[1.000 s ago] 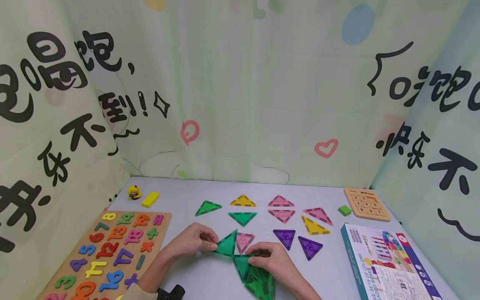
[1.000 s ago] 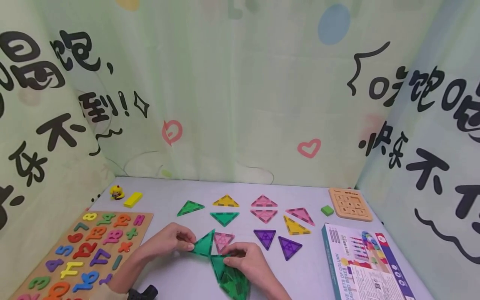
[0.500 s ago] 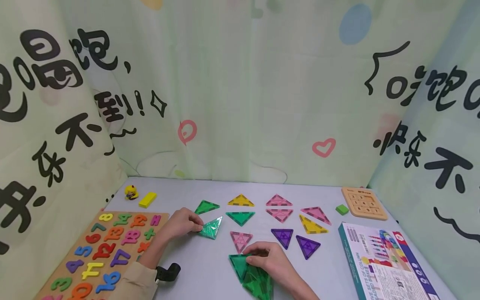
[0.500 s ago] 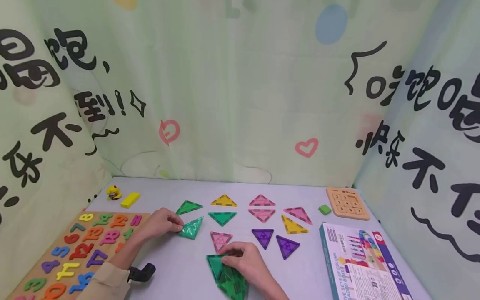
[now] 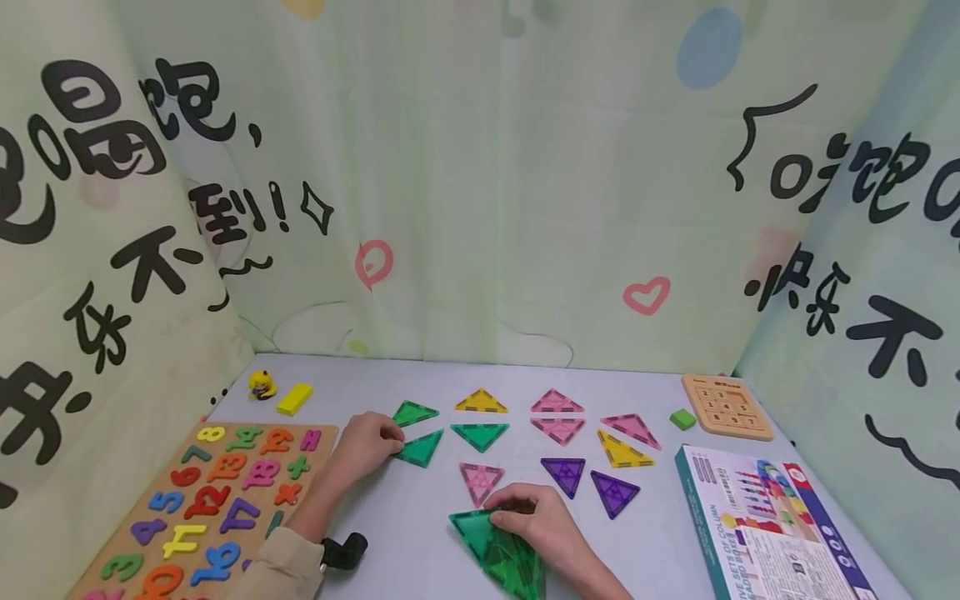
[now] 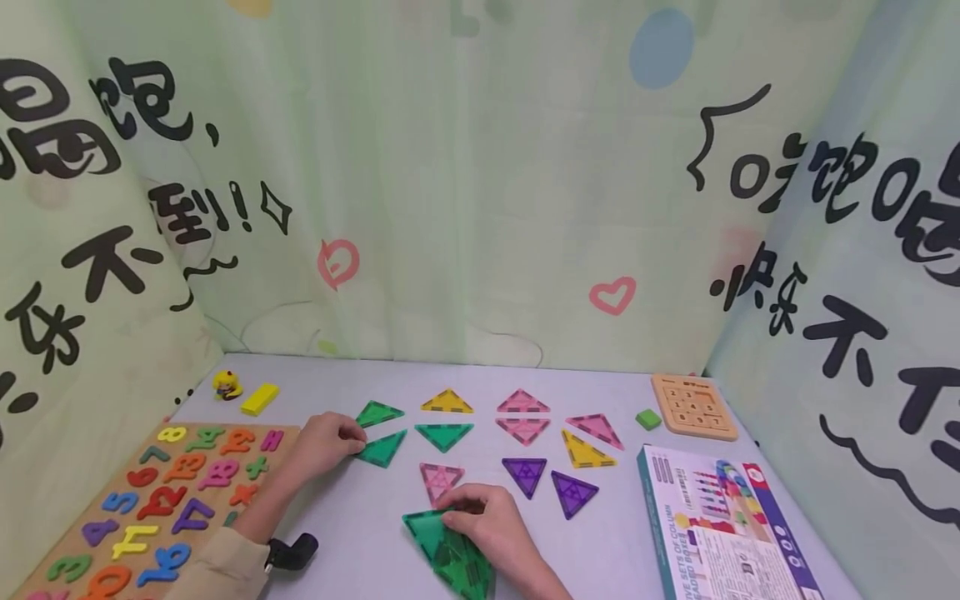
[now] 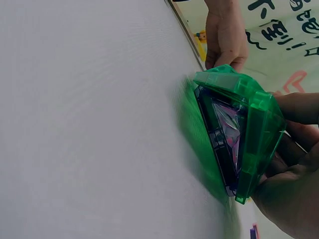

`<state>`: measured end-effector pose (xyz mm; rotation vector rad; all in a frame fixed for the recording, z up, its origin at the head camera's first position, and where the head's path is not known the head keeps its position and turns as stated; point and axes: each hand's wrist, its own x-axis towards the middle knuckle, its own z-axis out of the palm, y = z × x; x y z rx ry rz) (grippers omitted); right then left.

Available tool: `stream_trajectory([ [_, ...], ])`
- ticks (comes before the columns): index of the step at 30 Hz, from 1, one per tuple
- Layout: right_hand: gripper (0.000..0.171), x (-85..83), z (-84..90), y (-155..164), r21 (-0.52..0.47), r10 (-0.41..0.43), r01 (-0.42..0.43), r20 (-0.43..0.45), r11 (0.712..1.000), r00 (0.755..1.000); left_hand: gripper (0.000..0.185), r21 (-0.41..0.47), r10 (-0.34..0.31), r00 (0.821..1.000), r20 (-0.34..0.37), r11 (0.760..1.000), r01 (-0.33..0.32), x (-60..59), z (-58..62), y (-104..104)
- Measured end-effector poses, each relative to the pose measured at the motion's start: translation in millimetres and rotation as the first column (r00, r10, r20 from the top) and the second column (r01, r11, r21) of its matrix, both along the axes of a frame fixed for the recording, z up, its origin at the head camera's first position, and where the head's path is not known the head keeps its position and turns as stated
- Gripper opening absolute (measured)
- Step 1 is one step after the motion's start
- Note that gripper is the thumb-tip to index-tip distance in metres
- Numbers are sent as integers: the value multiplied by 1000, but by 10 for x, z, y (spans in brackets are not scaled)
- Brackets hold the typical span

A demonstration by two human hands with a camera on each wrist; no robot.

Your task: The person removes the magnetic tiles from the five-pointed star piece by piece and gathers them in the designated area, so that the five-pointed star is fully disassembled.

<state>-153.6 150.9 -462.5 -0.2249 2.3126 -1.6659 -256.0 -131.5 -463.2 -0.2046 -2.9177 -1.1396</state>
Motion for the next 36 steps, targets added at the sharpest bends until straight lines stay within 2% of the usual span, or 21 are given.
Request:
stream_trajectory([
  [2,24,0,-2,-9,0,-2,2,2,1000,1000,4,21,12,1000,-16,1000,-11,61,10,30],
  [4,24,0,-2,-13,-1,-6,6,5,1000,1000,5,51,-7,1000,-12,999,8,137,27,72],
  [6,24,1,2,-14,-1,-12,12,9,1000,1000,6,80,-72,997,6,994,71,219,44,124],
  [8,24,4,11,-8,-1,-20,20,13,1000,1000,7,106,-178,983,40,979,173,307,59,187],
  [10,25,8,18,-4,-2,-27,27,12,1000,1000,10,140,-300,950,88,948,286,394,65,252],
  [13,25,10,27,3,-9,-36,36,2,999,999,13,192,-444,884,145,889,415,499,55,356],
  [15,25,7,31,5,-11,-36,36,-7,999,999,13,223,-491,855,169,864,452,549,48,416],
  [17,23,3,35,5,-11,-33,33,-14,999,999,12,245,-509,840,188,852,462,583,43,459],
  [23,22,-4,26,-1,10,-40,40,-27,999,999,9,302,-514,828,225,845,442,642,34,526],
  [29,29,54,41,108,124,-31,34,-20,992,999,4,323,-496,842,213,849,419,645,-26,534],
  [36,29,88,42,139,136,13,-9,-26,991,1000,5,330,-474,851,227,859,391,638,-45,473],
])
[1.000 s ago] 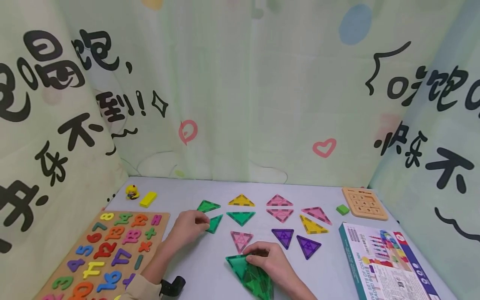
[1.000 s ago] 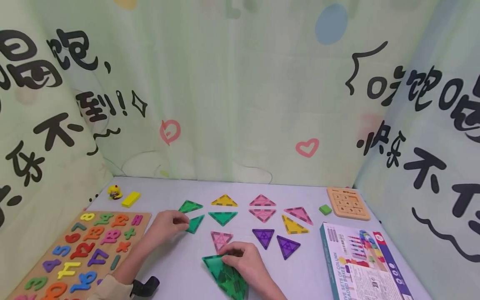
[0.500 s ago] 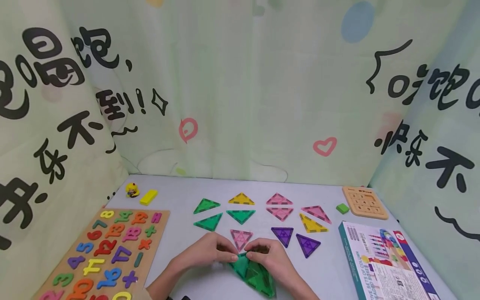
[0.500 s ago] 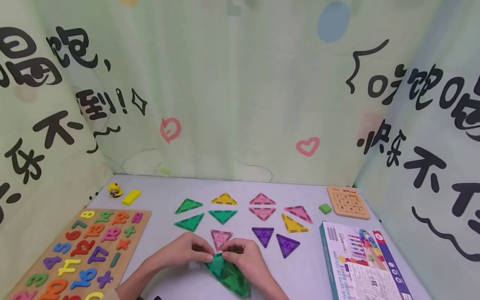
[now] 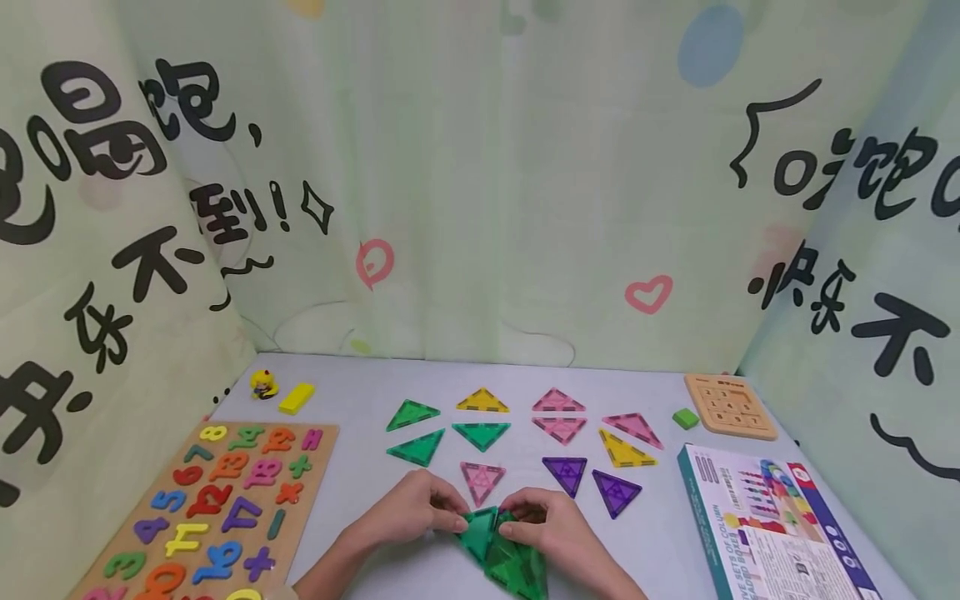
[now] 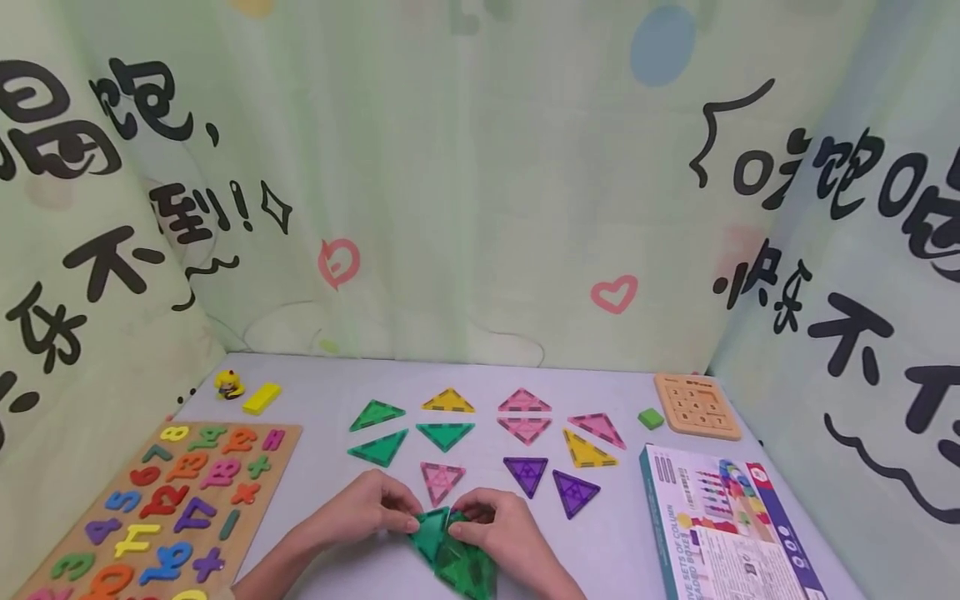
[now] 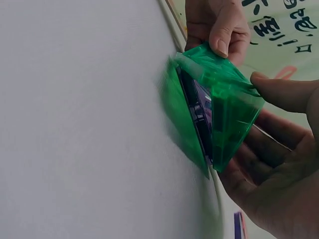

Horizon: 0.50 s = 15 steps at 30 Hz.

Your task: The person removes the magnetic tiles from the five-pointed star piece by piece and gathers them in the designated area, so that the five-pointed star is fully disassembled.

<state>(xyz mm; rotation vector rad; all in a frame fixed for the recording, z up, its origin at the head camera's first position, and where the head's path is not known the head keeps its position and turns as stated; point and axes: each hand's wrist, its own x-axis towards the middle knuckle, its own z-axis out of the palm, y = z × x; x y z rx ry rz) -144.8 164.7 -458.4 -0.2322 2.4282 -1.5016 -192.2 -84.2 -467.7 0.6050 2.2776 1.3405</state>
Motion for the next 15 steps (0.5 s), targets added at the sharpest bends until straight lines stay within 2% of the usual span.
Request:
stream_trajectory([
  [4,30,-11,9,17,-2,5,-5,9,1000,1000,8,-17,34,999,26,999,-34,-49,18,-102],
  [7,31,-21,3,44,-3,-7,7,18,1000,1000,10,-51,87,996,22,995,-86,-103,32,-216],
  [11,31,-28,-14,61,-8,-26,27,24,1000,999,13,-109,173,984,-45,978,-177,-170,26,-335],
  [15,31,-24,-32,47,-12,-28,28,21,1000,999,15,-182,237,962,-137,949,-259,-187,-9,-367],
])
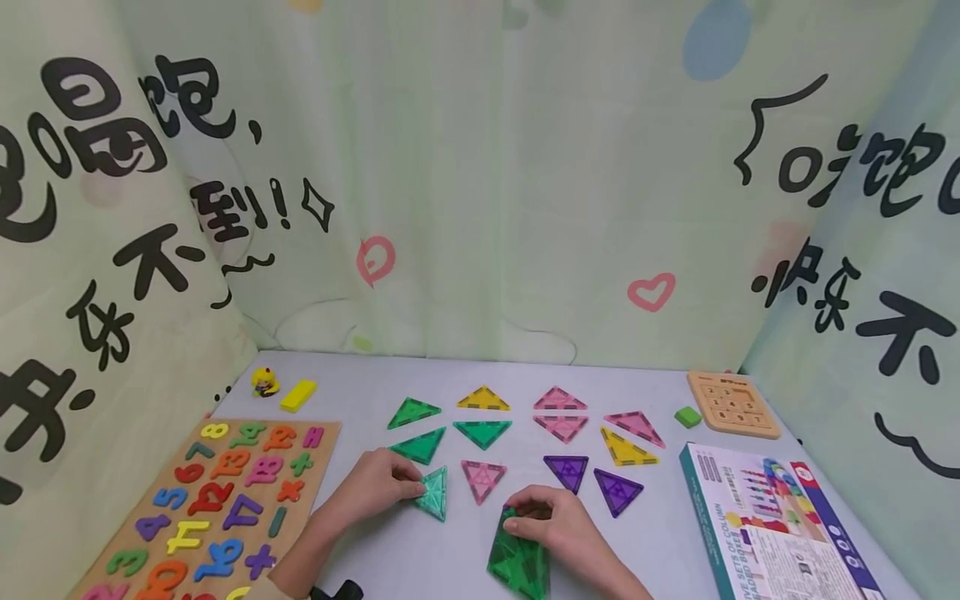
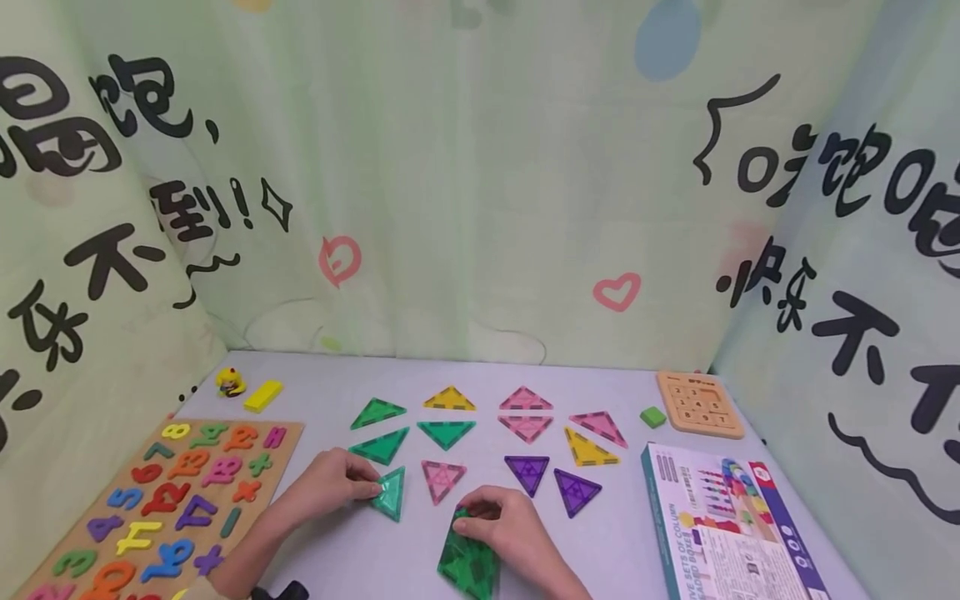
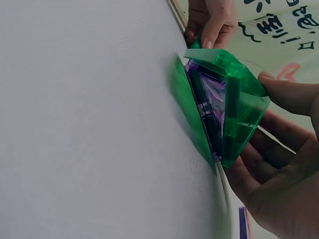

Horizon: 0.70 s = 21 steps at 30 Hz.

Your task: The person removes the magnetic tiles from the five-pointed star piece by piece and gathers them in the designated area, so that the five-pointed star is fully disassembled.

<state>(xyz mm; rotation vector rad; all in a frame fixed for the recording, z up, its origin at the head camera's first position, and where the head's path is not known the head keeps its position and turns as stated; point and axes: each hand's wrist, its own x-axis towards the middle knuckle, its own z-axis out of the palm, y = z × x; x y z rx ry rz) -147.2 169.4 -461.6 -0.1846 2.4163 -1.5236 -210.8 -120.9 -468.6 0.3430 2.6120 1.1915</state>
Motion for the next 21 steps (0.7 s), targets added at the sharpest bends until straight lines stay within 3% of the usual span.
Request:
stream_trajectory([
  [5,31,-4,5,-27,24,5,-5,1,1000,1000,10,-81,32,995,-95,996,-40,22,-22,60],
  [11,32,-31,-3,-45,37,-31,31,21,999,999,6,-103,43,986,-161,993,-60,71,47,175],
  [13,32,-41,-8,-57,23,-56,55,27,998,998,5,-71,17,988,-153,997,-28,115,92,235],
  [16,32,-52,-19,-80,2,-91,91,24,996,996,6,-4,-78,993,-92,997,78,217,149,353],
  [18,33,-51,-22,-95,-8,-108,108,25,994,994,7,33,-148,988,-45,988,150,293,165,441],
  [21,33,-48,-26,-109,-21,-120,121,36,992,992,8,52,-195,981,13,980,194,385,156,556],
])
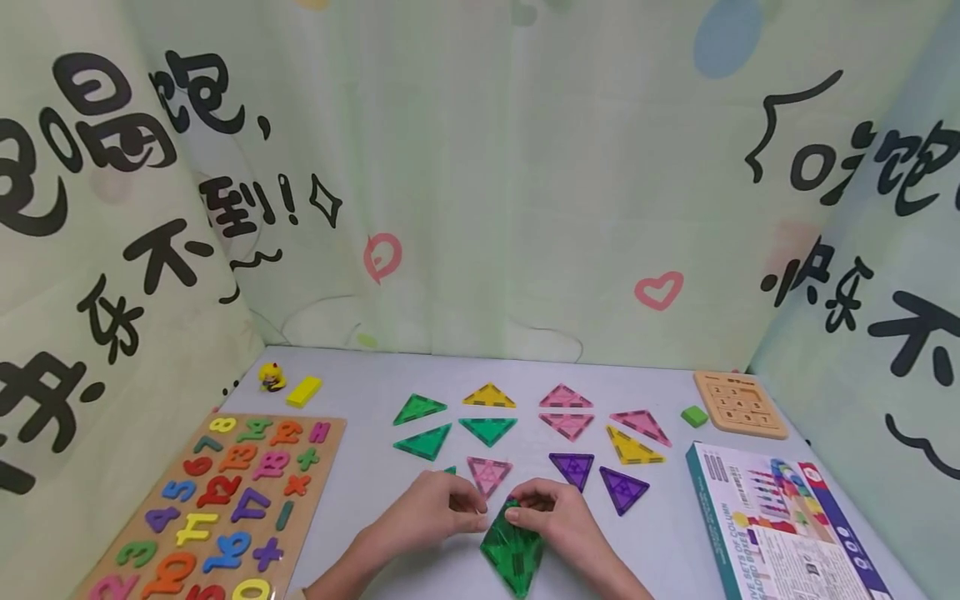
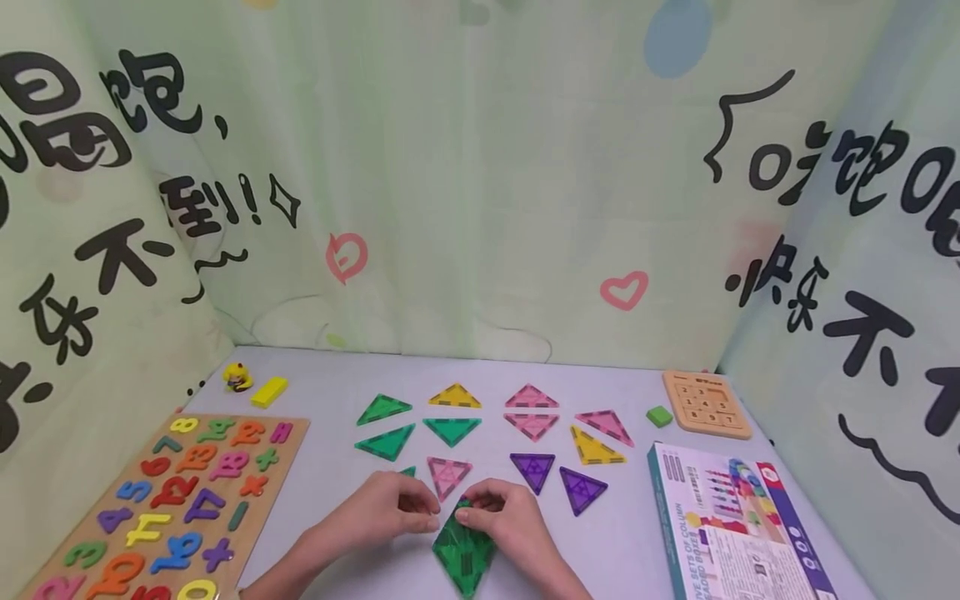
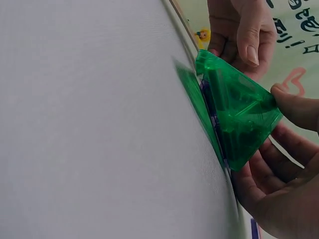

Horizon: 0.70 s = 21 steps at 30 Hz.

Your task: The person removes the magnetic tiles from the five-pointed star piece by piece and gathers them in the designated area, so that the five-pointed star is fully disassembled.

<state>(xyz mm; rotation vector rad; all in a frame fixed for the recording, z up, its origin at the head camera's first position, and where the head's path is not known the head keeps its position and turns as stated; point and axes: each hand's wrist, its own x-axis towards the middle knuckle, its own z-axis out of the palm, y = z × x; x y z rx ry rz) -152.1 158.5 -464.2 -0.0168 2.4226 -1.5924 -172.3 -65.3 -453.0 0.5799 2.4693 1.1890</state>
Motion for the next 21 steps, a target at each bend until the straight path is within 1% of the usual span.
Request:
stream_trajectory([
  [2,33,-1,3,3,-14,-3,3,8,1000,1000,10,2,4,1000,24,1000,-4,33,-20,66],
  [4,33,-4,4,9,-30,-4,5,13,1000,1000,12,1,16,999,33,1000,-16,51,-48,114],
  [11,33,6,4,22,-59,3,-1,28,998,1000,17,14,38,999,-14,999,-37,64,-131,200],
  [21,32,23,-14,14,-121,-2,8,55,993,998,14,33,46,999,-10,998,-46,81,-141,213],
])
